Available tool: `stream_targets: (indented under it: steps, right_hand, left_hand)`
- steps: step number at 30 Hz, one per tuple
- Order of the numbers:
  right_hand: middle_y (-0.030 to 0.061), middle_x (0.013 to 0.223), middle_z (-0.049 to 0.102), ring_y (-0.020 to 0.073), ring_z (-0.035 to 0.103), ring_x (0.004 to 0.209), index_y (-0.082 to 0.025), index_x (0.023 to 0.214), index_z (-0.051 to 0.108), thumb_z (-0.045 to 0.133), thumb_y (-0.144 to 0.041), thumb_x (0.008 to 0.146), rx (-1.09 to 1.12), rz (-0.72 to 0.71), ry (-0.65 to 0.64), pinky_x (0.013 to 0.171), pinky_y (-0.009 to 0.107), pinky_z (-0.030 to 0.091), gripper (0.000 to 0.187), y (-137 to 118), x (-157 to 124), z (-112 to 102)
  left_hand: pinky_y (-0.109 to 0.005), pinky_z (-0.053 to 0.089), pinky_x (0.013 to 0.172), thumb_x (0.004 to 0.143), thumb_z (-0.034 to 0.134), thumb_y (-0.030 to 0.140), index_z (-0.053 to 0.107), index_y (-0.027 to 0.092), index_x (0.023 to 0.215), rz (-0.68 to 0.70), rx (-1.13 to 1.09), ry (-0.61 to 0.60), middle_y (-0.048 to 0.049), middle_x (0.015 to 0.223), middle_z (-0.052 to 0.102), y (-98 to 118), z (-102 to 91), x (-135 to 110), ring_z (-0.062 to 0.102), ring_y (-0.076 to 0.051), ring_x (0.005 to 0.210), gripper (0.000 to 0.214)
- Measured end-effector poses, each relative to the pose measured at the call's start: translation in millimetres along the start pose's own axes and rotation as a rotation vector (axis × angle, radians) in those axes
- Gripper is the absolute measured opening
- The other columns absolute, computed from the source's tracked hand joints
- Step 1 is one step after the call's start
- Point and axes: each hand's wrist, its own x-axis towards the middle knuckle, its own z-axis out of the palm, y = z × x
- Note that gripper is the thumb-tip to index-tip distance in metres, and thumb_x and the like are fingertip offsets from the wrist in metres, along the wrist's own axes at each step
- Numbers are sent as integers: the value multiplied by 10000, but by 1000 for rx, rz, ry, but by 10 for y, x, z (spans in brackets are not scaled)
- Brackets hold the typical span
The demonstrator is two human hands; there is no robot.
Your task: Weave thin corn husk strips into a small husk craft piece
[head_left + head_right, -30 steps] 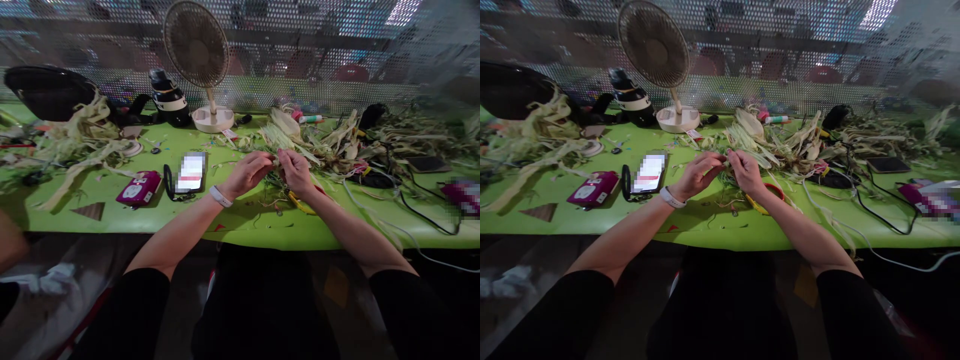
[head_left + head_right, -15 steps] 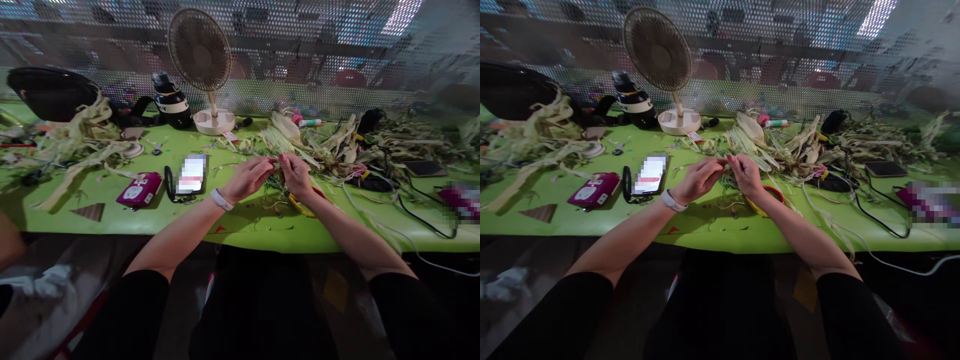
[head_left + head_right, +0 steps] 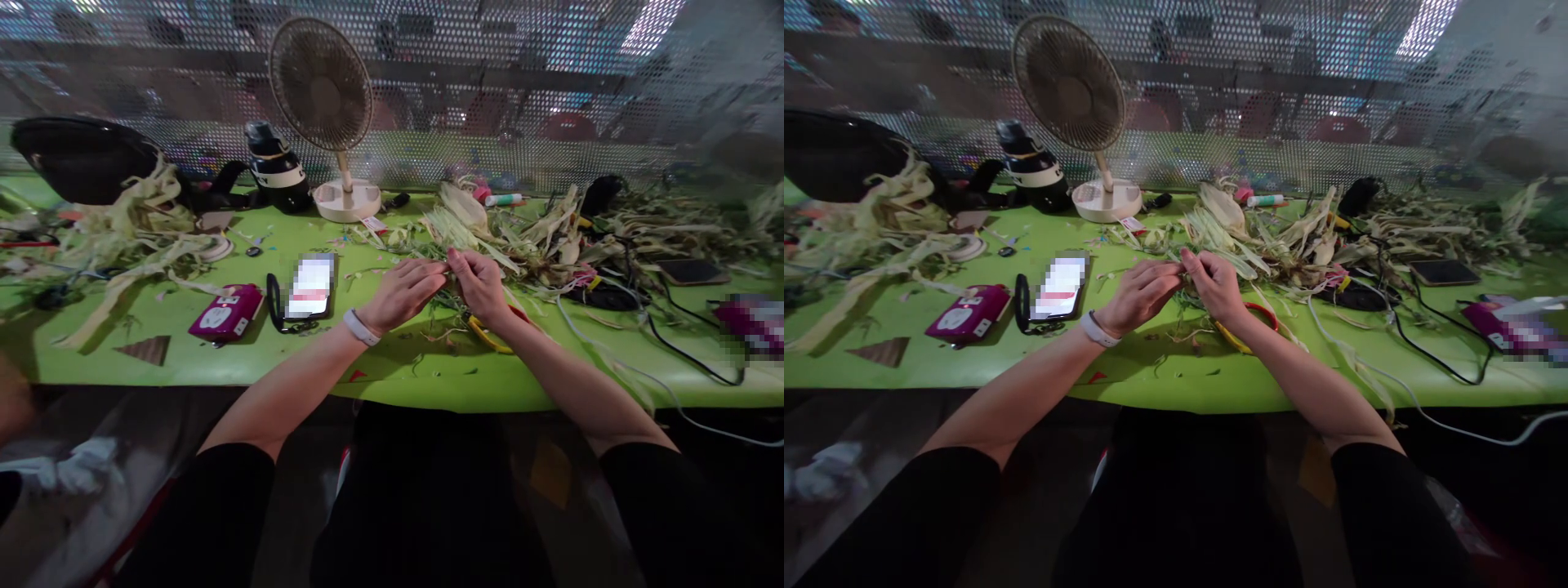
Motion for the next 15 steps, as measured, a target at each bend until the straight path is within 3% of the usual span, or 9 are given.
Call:
stream_targets:
  steps: [5, 10, 15]
  right_hand:
    - [-49, 557, 308, 99, 284, 554, -229, 556, 356, 556, -746, 812, -4, -2, -29, 527, 280, 258, 612, -11, 11, -6]
    - [-52, 526, 287, 102, 267, 537, -240, 538, 324, 541, -543, 865, -76, -48, 13, 525, 284, 239, 495, 17, 14, -9]
    - [-60, 525, 273, 101, 254, 534, -241, 558, 293, 515, -400, 872, -161, -96, 131, 539, 284, 227, 416, 60, 17, 9]
  left_hand:
    - [-384, 514, 930, 963, 524, 182, 659, 213, 1046, 21, 98, -49, -77, 1169, 736, -2, -15, -18, 654, -197, 1138, 162]
    - [-353, 497, 912, 965, 516, 170, 651, 214, 1047, 98, 143, -27, -71, 1156, 735, -8, -31, -6, 651, -186, 1118, 164]
    - [-335, 500, 813, 987, 495, 249, 630, 185, 964, -91, 84, 27, -87, 1002, 716, 43, -7, 49, 654, -179, 947, 151]
